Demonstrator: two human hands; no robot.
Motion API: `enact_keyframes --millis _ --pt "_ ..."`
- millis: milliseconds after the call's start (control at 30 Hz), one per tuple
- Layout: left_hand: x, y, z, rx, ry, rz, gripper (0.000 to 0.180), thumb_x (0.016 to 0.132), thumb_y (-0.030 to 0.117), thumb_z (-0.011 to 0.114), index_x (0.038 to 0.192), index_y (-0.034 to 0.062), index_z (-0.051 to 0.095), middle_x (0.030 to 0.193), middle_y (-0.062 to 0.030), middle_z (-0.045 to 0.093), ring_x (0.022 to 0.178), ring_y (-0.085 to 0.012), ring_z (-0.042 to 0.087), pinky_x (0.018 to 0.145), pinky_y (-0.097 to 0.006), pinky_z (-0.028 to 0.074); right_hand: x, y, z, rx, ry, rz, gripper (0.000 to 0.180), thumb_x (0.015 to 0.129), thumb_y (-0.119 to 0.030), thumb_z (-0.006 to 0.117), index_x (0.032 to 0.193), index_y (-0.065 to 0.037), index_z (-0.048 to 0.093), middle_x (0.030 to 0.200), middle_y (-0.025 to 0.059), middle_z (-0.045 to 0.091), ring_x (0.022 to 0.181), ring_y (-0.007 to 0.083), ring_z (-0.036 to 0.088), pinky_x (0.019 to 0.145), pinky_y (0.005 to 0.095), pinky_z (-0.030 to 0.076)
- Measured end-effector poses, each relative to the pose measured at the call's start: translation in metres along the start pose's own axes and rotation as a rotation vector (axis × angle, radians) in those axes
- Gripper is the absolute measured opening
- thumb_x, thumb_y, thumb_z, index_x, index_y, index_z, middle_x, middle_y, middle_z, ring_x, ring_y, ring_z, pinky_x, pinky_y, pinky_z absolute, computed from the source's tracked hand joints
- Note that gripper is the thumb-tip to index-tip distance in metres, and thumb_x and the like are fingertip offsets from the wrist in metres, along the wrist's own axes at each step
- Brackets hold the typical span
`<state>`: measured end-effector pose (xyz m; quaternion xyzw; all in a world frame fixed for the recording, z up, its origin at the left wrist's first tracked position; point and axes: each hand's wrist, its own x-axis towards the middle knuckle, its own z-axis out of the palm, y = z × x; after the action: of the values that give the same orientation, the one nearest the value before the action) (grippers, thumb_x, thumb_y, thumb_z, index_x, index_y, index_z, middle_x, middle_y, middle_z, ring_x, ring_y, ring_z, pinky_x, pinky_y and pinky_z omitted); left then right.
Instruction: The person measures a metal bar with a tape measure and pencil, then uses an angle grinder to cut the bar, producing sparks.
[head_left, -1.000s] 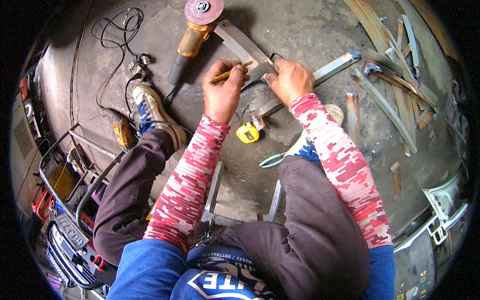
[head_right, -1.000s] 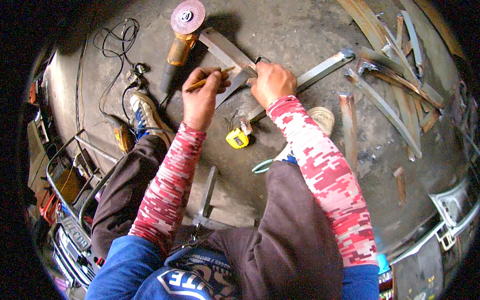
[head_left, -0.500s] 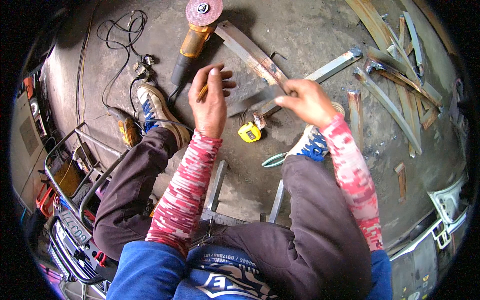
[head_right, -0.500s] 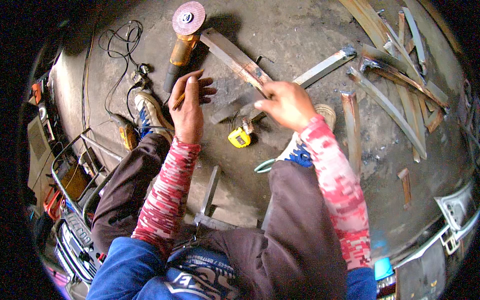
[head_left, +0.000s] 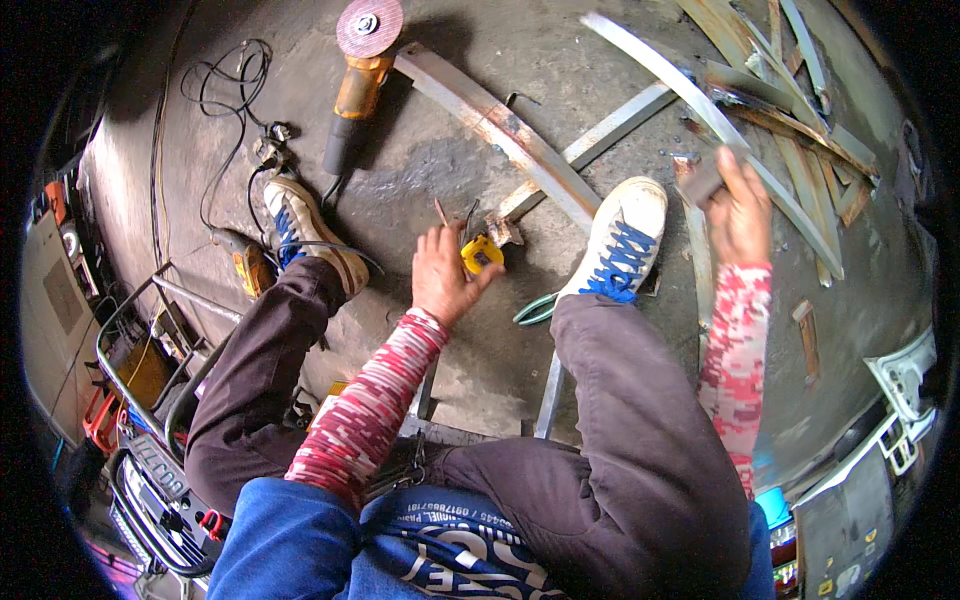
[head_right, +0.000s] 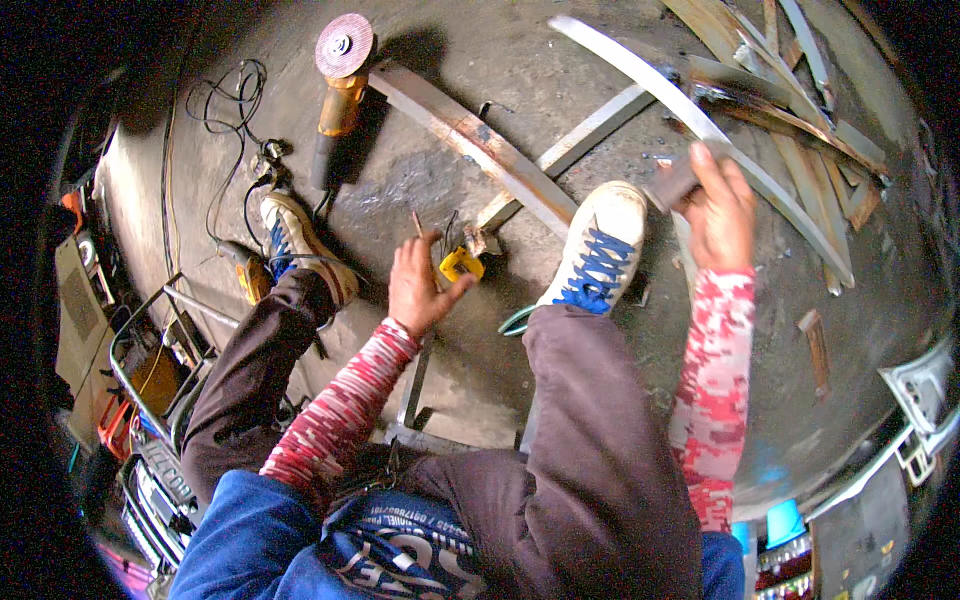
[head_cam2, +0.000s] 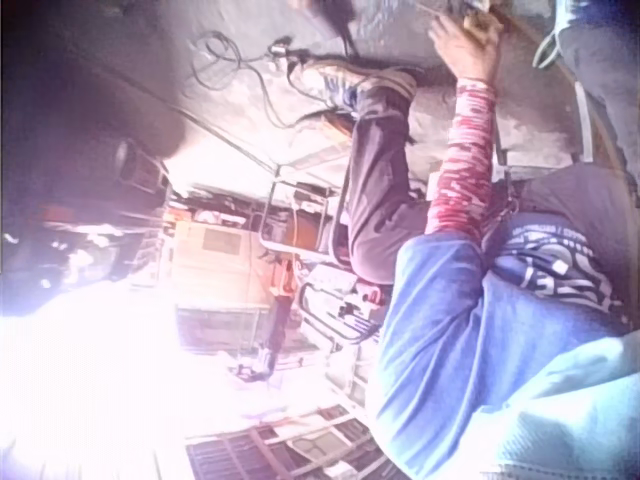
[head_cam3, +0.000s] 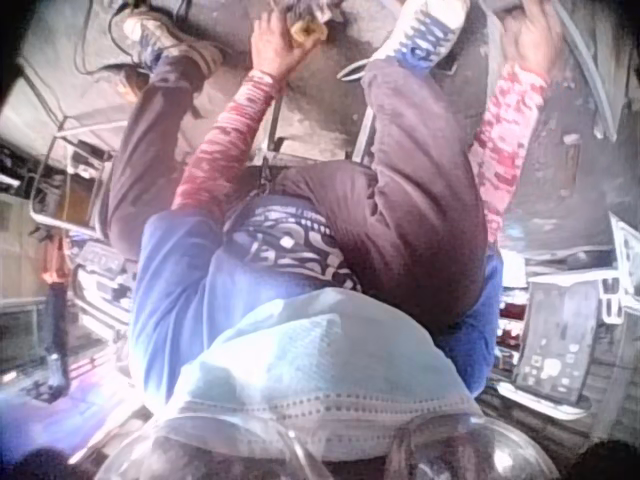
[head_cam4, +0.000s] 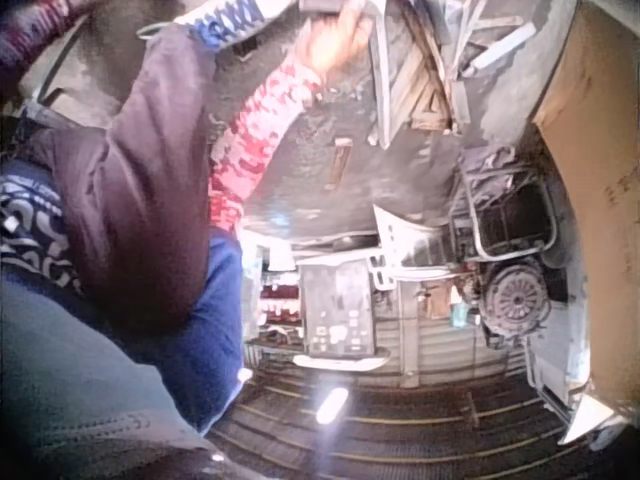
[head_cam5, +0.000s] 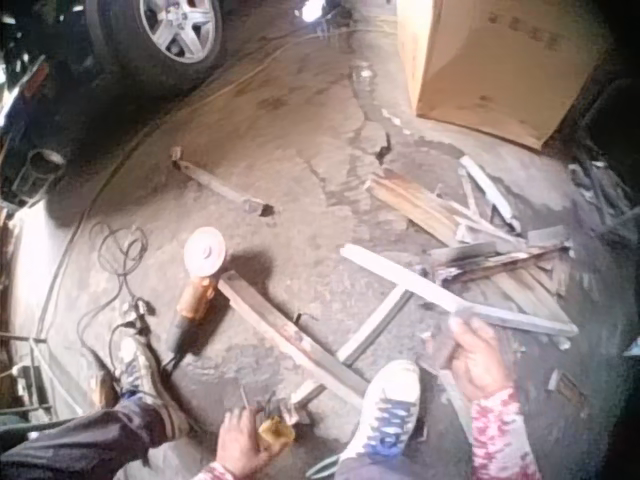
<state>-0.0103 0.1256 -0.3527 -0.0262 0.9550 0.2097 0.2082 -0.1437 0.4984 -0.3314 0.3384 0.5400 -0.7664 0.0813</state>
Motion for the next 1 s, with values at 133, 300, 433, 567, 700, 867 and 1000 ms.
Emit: enact_keyframes --millis 133,300,433,567,700,867,1000 --pt "-0.012 0.013 0.036 0.154 -0.081 -0.089 0.091 0.069 0.047 0.091 0.139 0.0056 0.05 0.124 -0.0169 0.056 0.117 -0.0368 0.054 0.097 -0.049 0.046 0.018 0.014 0.026 -0.159 -0.061 0.031 0.045 0.1 -0.035 0.072 0.13 -0.003 0.062 0.118 0.0101 0.068 0.091 0.0181 0.072 0.08 0.0361 0.059" --pt "-0.011 -0.008 0.048 0.177 -0.086 -0.012 0.069 0.073 0.036 0.085 0.124 0.0014 0.055 0.113 -0.0193 0.059 0.108 -0.0395 0.057 0.094 -0.05 0.048 -0.006 -0.006 0.005 -0.385 0.032 0.001 0.054 0.099 -0.04 0.073 0.134 -0.001 0.062 0.118 0.0092 0.071 0.092 0.0142 0.071 0.074 0.0252 0.055" --pt "-0.025 -0.003 0.005 -0.108 0.013 0.031 0.058 0.076 0.021 0.085 0.122 -0.0009 0.056 0.107 -0.0154 0.063 0.101 -0.0311 0.063 0.09 -0.042 0.052 -0.037 -0.028 -0.016 -0.438 -0.056 0.006 0.044 0.102 -0.038 0.068 0.13 -0.003 0.067 0.105 0.0047 0.075 0.08 0.0084 0.067 0.069 0.0232 0.054" --pt "-0.003 0.06 -0.047 -0.579 -0.003 0.092 0.057 0.076 0.012 0.079 0.125 -0.005 0.055 0.108 -0.0177 0.059 0.095 -0.0315 0.063 0.088 -0.041 0.053 -0.059 -0.031 -0.003 -0.441 -0.382 0.2 0.048 0.104 -0.043 0.063 0.132 -0.004 0.068 0.107 0.0087 0.075 0.076 0.011 0.069 0.07 0.0242 0.058" --pt "0.072 0.146 -0.077 -0.335 -0.046 0.636 0.063 0.073 0.011 0.079 0.131 -0.0012 0.055 0.115 -0.0214 0.06 0.102 -0.0413 0.062 0.09 -0.044 0.053 -0.07 -0.017 0.026 -0.16 -0.629 0.139 0.062 0.102 -0.052 0.064 0.14 -0.002 0.06 0.116 0.0101 0.071 0.099 0.0183 0.071 0.081 0.0309 0.06" --pt "0.107 0.205 -0.082 -0.409 -0.266 0.782 0.084 0.076 0.016 0.083 0.148 -0.0042 0.045 0.133 -0.0231 0.06 0.124 -0.036 0.06 0.108 -0.042 0.047 -0.057 -0.017 0.012 -0.13 -0.405 -0.028 0.038 0.101 -0.024 0.068 0.127 0.002 0.064 0.111 0.0059 0.07 0.101 0.0136 0.068 0.09 0.0286 0.055" --pt "0.116 0.197 -0.056 -0.51 -0.231 0.497 0.085 0.082 0.027 0.082 0.148 -0.0084 0.043 0.131 -0.027 0.06 0.117 -0.0357 0.063 0.102 -0.045 0.051 -0.068 -0.015 -0.023 -0.039 -0.276 0.169 0.032 0.1 -0.03 0.067 0.122 -0.007 0.066 0.104 0.0042 0.071 0.091 0.0121 0.069 0.074 0.0272 0.056"
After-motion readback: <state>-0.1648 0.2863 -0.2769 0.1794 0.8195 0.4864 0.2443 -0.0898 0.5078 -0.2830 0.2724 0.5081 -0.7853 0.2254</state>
